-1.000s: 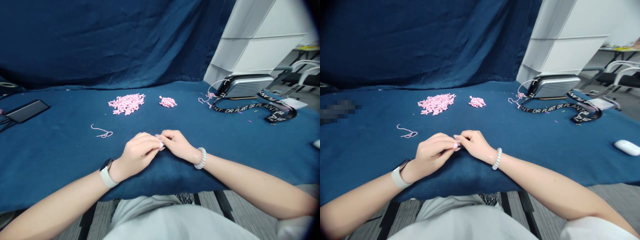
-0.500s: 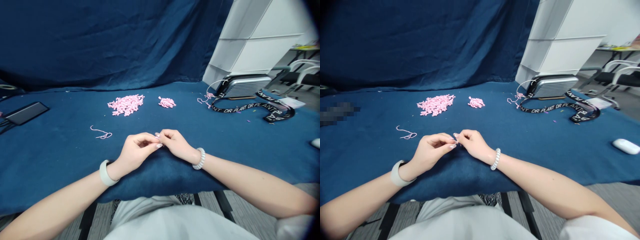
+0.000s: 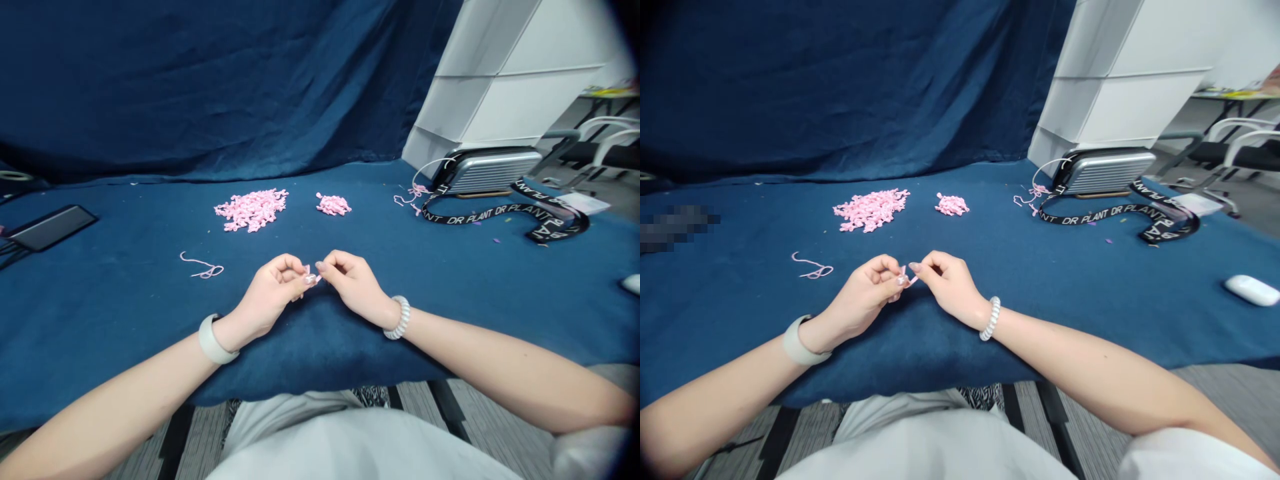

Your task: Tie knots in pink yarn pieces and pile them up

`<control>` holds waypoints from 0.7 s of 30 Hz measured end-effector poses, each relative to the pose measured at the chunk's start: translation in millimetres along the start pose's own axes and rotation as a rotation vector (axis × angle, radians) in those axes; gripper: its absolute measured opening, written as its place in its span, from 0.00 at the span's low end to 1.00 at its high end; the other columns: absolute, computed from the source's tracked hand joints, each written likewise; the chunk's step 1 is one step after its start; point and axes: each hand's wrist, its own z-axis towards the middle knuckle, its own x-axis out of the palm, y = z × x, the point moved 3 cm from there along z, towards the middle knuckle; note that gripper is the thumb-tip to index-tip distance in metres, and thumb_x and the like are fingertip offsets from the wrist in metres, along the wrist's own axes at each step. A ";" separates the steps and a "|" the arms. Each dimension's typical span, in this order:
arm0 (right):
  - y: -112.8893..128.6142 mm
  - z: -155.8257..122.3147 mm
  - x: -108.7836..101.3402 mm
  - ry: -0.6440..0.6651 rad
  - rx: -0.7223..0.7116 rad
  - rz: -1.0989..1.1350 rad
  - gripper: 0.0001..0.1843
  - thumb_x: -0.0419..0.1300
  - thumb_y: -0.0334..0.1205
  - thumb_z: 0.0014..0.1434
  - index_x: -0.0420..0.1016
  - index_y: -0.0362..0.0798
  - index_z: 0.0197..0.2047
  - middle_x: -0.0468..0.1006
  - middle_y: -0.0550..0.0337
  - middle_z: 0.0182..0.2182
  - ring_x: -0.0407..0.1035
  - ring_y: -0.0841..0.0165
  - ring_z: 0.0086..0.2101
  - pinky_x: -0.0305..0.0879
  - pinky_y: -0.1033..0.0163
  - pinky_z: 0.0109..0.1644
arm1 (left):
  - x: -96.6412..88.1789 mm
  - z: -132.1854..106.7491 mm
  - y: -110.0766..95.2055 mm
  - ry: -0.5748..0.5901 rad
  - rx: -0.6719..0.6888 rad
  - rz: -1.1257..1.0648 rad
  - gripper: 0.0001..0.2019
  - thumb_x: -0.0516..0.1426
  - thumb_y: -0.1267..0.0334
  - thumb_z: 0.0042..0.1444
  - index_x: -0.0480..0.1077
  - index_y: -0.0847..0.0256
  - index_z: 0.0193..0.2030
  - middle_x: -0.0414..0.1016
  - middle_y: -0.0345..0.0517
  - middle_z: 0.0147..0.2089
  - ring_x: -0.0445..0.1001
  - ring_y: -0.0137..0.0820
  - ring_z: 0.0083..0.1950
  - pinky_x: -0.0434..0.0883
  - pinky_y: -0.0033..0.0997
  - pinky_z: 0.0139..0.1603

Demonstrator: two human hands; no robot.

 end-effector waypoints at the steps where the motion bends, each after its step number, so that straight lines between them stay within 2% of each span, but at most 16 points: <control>1: 0.9 -0.5 -0.2 -0.007 -0.017 -0.009 0.25 0.52 0.56 0.53 0.65 0.38 0.25 0.65 0.62 0.24 0.55 0.86 0.26 0.53 0.78 0.32 | 0.0 0.0 -0.3 0.003 0.000 -0.003 0.14 0.64 0.63 0.46 0.61 0.63 0.31 0.69 0.36 0.26 0.61 0.18 0.23 0.58 0.18 0.24; 5: 3.9 -2.1 -0.2 -0.022 -0.096 -0.055 0.23 0.53 0.54 0.54 0.66 0.38 0.25 0.68 0.61 0.25 0.58 0.86 0.27 0.54 0.78 0.34 | 0.2 -0.1 -2.0 0.003 -0.020 0.036 0.17 0.65 0.64 0.44 0.58 0.63 0.30 0.69 0.36 0.24 0.62 0.18 0.22 0.58 0.18 0.23; 12: 6.1 -3.7 -1.4 -0.048 -0.236 -0.138 0.22 0.52 0.50 0.56 0.66 0.38 0.24 0.68 0.61 0.25 0.58 0.86 0.28 0.55 0.78 0.36 | 0.0 0.9 -5.8 0.023 -0.094 0.145 0.14 0.65 0.62 0.42 0.64 0.66 0.28 0.71 0.40 0.26 0.63 0.19 0.23 0.59 0.20 0.24; 17: 9.4 -4.6 -1.7 -0.059 -0.408 -0.215 0.18 0.53 0.44 0.57 0.68 0.38 0.23 0.68 0.62 0.24 0.60 0.87 0.28 0.56 0.78 0.36 | -1.2 1.5 -8.8 0.062 -0.144 0.247 0.12 0.64 0.60 0.44 0.69 0.67 0.29 0.72 0.41 0.27 0.62 0.19 0.22 0.59 0.20 0.24; 21: 11.2 -6.3 -1.6 -0.058 -0.574 -0.296 0.13 0.54 0.38 0.56 0.69 0.40 0.24 0.69 0.63 0.24 0.60 0.87 0.29 0.56 0.79 0.36 | -1.1 0.6 -9.9 0.124 -0.242 0.263 0.10 0.64 0.62 0.44 0.71 0.67 0.30 0.71 0.41 0.25 0.62 0.19 0.22 0.58 0.20 0.23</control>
